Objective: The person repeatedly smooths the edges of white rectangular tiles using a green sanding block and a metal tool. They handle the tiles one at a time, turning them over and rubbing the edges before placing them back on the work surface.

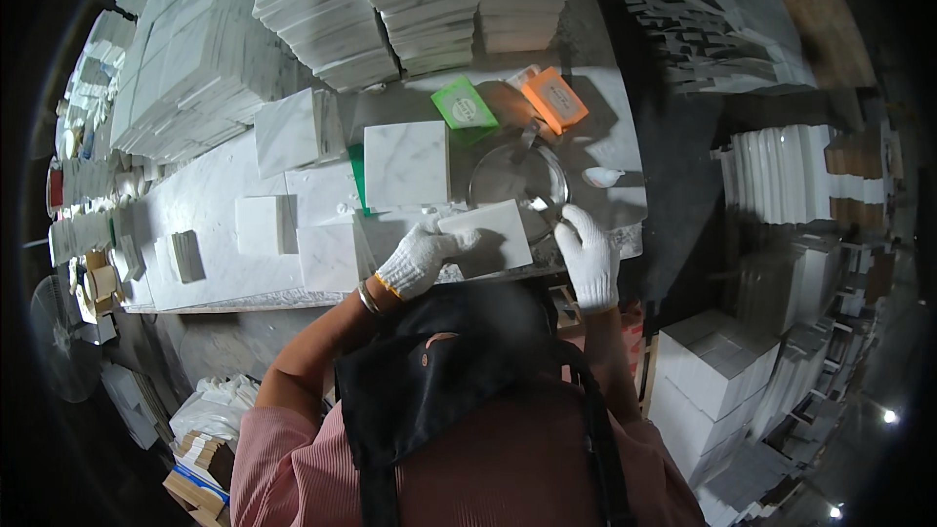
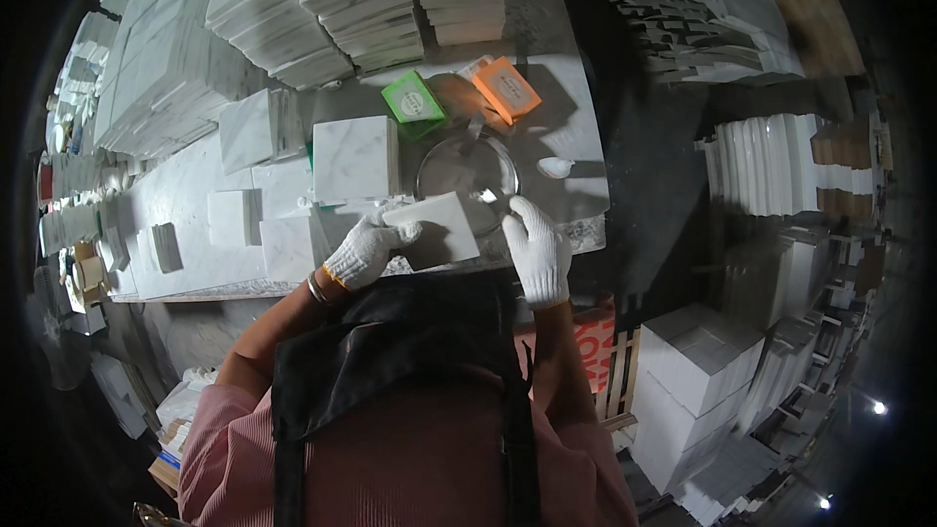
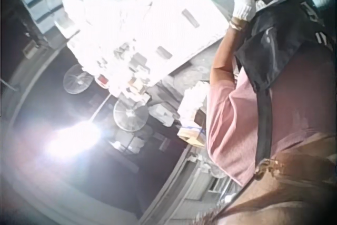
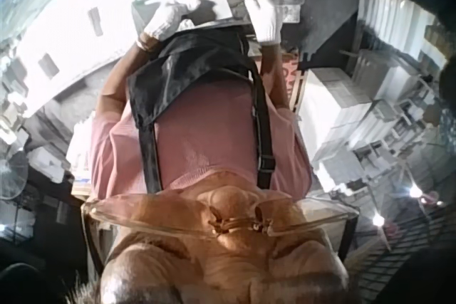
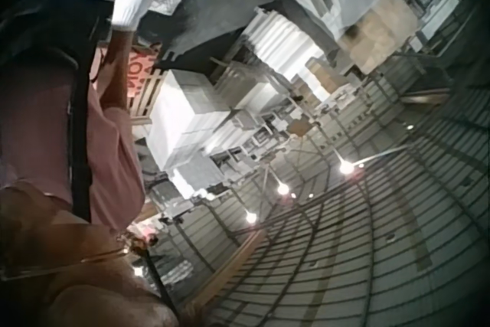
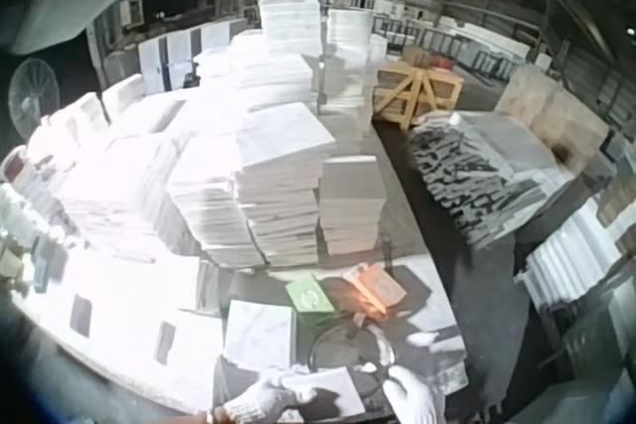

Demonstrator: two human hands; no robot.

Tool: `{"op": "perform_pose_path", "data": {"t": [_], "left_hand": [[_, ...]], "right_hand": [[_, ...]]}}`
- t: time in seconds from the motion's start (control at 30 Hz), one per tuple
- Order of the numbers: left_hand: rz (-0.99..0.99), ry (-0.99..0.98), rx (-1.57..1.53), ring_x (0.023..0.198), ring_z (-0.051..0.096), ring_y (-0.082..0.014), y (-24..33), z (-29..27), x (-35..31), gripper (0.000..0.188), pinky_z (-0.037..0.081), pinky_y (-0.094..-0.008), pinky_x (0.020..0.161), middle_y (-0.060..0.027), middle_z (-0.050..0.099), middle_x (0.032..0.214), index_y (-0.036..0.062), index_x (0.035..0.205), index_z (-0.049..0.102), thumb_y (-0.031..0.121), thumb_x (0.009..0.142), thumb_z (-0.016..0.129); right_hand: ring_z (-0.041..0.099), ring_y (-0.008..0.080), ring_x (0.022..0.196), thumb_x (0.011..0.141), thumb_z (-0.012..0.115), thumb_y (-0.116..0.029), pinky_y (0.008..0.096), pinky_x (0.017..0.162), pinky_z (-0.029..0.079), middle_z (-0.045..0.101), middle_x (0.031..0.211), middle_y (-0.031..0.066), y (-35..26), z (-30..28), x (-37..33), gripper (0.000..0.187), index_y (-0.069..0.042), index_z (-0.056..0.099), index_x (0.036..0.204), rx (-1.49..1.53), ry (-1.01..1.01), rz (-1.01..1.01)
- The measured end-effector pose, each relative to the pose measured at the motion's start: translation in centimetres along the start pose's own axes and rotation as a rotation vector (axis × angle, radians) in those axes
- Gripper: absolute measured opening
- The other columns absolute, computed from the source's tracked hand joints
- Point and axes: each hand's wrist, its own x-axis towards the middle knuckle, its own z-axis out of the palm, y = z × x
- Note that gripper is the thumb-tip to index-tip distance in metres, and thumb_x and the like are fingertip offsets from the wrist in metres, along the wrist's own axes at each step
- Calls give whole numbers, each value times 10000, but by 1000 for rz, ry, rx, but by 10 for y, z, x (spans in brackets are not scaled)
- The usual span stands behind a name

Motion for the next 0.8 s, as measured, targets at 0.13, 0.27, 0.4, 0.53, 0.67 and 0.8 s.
{"op": "perform_pose_path", "data": {"t": [0.13, 0.27, 0.4, 0.53, 0.67, 0.8], "left_hand": [[12, 26, -49, 947, 609, -107, -3, -2, -1, 261, 475, -257, 857, -33, 690, 1054, -6, 1168, 636, 119, 939, 641], [29, 46, -63, 943, 601, -107, -14, -7, 3, 280, 468, -254, 869, -32, 684, 1047, -13, 1174, 623, 131, 935, 646], [5, 18, -40, 1023, 599, -124, -17, -12, 6, 333, 461, -267, 918, -40, 674, 1132, 8, 1248, 587, 95, 935, 663], [9, 57, 27, 1017, 602, -121, -25, -17, 7, 330, 467, -264, 903, -40, 682, 1116, 0, 1245, 588, 110, 943, 660], [-29, 86, 0, 879, 602, -95, -13, -9, 3, 321, 489, -249, 795, -32, 681, 1001, -16, 1180, 602, 154, 918, 677], [-48, 72, -56, 867, 612, -101, -13, -7, 5, 317, 499, -255, 788, -32, 679, 991, -11, 1178, 605, 139, 909, 679]], "right_hand": [[705, 274, 828, 883, 696, -192, 359, 735, 542, 722, 931, 131, -7, -13, 20, 163, -117, 730, 1023, 77, -30, 96], [703, 266, 843, 897, 654, -121, 341, 752, 538, 732, 961, 118, 2, -13, 38, 163, -53, 721, 1029, 153, -65, 55], [686, 194, 810, 889, 637, -78, 303, 729, 525, 732, 957, 116, 4, -6, 43, 178, -33, 723, 1039, 290, -222, 162], [631, 98, 787, 905, 639, -75, 250, 692, 504, 718, 907, 60, -8, -16, 39, 207, -25, 722, 1088, 454, -273, 353], [577, 50, 694, 919, 638, -78, 204, 617, 459, 686, 862, 20, -37, -36, 36, 232, -41, 717, 1134, 517, -254, 431], [620, 68, 793, 922, 634, -59, 205, 661, 475, 696, 934, 53, -48, -43, 29, 241, -27, 705, 1149, 549, -226, 392]]}}
